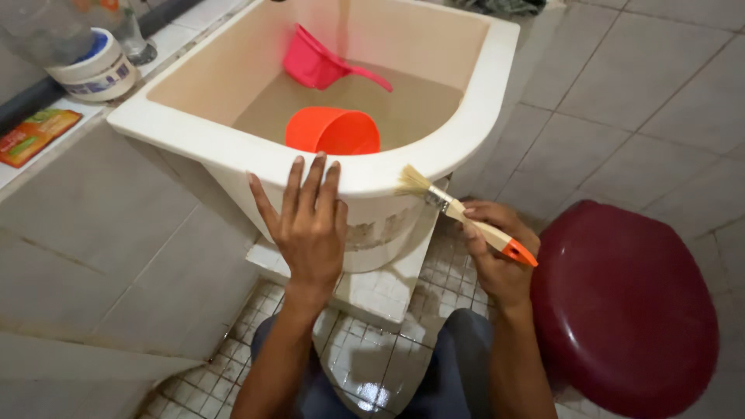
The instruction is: The person scrubs the exterior of a white utility sink with a brush, then rinses the brush under running water. They then wipe the sink's rim with a cloth.
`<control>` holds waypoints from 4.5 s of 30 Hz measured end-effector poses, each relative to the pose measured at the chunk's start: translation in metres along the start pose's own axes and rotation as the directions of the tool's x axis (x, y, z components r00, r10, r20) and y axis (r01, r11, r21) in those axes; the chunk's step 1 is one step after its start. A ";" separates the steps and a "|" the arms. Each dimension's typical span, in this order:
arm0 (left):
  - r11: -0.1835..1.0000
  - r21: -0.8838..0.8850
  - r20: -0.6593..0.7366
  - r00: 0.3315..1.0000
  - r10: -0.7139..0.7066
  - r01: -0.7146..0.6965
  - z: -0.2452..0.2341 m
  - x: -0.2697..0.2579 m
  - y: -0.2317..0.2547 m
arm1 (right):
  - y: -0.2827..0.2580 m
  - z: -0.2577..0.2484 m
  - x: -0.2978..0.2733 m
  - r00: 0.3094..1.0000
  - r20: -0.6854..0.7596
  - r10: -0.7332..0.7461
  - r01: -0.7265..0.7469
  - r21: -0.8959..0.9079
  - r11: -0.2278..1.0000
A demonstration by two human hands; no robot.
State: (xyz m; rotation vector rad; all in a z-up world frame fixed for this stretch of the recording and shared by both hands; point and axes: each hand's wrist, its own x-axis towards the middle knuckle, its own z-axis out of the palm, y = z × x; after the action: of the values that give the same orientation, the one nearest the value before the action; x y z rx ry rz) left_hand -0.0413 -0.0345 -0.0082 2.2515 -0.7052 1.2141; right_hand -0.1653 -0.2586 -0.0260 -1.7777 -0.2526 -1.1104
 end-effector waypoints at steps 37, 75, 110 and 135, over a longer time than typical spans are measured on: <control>1.000 0.019 0.049 0.999 0.006 -0.007 0.025 0.008 0.083 | 0.071 -0.091 0.043 0.983 -0.098 0.155 -0.146 0.094 0.985; 0.959 0.033 0.131 0.952 0.277 -0.283 0.077 0.062 0.132 | 0.152 -0.130 0.097 0.919 0.059 0.389 -0.390 0.255 0.885; 0.951 0.173 -0.070 0.960 0.271 -0.256 0.106 0.048 0.138 | 0.250 -0.150 0.195 0.904 -0.042 0.425 -0.407 0.217 0.887; 0.949 0.180 -0.081 0.957 0.277 -0.259 0.108 0.047 0.137 | 0.214 -0.139 0.173 0.929 0.020 0.370 -0.367 0.171 0.914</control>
State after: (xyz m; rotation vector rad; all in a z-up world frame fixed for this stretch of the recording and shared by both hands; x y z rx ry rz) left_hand -0.0409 -0.2149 0.0021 2.2575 -0.9223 1.5633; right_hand -0.0184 -0.5295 -0.0131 -1.5816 -0.0001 -0.8024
